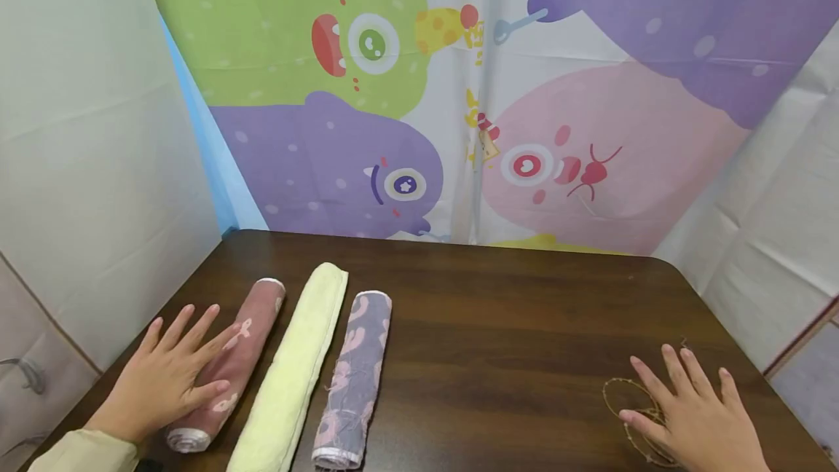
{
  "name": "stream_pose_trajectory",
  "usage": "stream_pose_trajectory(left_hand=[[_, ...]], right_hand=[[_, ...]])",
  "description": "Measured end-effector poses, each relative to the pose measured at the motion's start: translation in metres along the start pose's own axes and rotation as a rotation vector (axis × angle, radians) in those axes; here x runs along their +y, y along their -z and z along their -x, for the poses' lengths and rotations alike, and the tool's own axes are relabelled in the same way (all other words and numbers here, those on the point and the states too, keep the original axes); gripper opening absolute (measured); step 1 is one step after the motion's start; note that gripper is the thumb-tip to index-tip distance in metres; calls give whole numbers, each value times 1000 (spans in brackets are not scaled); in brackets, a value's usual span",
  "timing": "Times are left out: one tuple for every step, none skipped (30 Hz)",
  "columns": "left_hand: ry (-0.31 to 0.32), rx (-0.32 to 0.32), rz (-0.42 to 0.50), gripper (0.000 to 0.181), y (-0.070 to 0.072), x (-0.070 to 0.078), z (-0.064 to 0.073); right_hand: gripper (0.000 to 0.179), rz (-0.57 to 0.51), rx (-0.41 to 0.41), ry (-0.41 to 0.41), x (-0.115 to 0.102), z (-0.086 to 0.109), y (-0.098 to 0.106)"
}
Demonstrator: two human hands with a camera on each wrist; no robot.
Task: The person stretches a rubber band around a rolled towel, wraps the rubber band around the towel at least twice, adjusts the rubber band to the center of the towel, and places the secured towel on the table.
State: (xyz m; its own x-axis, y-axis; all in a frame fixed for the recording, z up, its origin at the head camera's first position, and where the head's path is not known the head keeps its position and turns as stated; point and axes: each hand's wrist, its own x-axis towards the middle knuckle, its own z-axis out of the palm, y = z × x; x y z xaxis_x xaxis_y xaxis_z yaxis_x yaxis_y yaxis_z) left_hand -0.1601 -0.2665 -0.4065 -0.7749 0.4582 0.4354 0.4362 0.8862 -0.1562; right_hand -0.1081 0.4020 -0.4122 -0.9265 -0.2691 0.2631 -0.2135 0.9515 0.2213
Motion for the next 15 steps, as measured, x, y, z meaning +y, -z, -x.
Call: stream_pose_trajectory(left_hand=[[1, -5, 0, 70, 1, 0, -2], [4, -14, -3, 71, 1, 1, -3], [10, -25, -11, 72, 2, 1, -4], [17, -33, -20, 73, 3, 2, -5], [25, -41, -30, 73, 4, 3, -7], [31, -43, -45, 74, 5, 3, -8], [38, -50, -58, 75, 5, 4, -9], [46, -54, -70, 75, 6, 4, -11], [53, -57, -78, 76, 7, 5, -12], [60, -65, -80, 76, 8, 6, -14], [68, -78, -79, 76, 9, 7, -15], [74, -88, -73, 75, 10, 9, -16], [78, -95, -64, 75, 10, 10, -18], [82, -99, -53, 74, 11, 12, -19], [85, -100, -42, 74, 12, 13, -20]], right_hand=[[93, 1, 7, 4, 0, 0, 0], [93, 1, 14, 9, 1, 0, 0], [93, -6, 19, 12, 1, 0, 0], [93, -17, 18, 10, 1, 0, 0], [92, -33, 12, 7, 0, 0, 0], [91, -48, 9, 4, 0, 0, 0], [91, -59, 9, 1, 0, -1, 0], [90, -67, 5, -2, 0, -1, 0], [89, -78, 6, -5, 1, -1, 1], [89, -86, 3, -9, 1, -1, 1], [88, -90, 6, -10, 1, -2, 1], [87, -94, 10, -11, 1, -2, 1], [87, -97, 11, -14, 1, -2, 2], [86, -103, 12, -15, 1, -2, 2], [85, -113, 17, -17, 0, -2, 3]])
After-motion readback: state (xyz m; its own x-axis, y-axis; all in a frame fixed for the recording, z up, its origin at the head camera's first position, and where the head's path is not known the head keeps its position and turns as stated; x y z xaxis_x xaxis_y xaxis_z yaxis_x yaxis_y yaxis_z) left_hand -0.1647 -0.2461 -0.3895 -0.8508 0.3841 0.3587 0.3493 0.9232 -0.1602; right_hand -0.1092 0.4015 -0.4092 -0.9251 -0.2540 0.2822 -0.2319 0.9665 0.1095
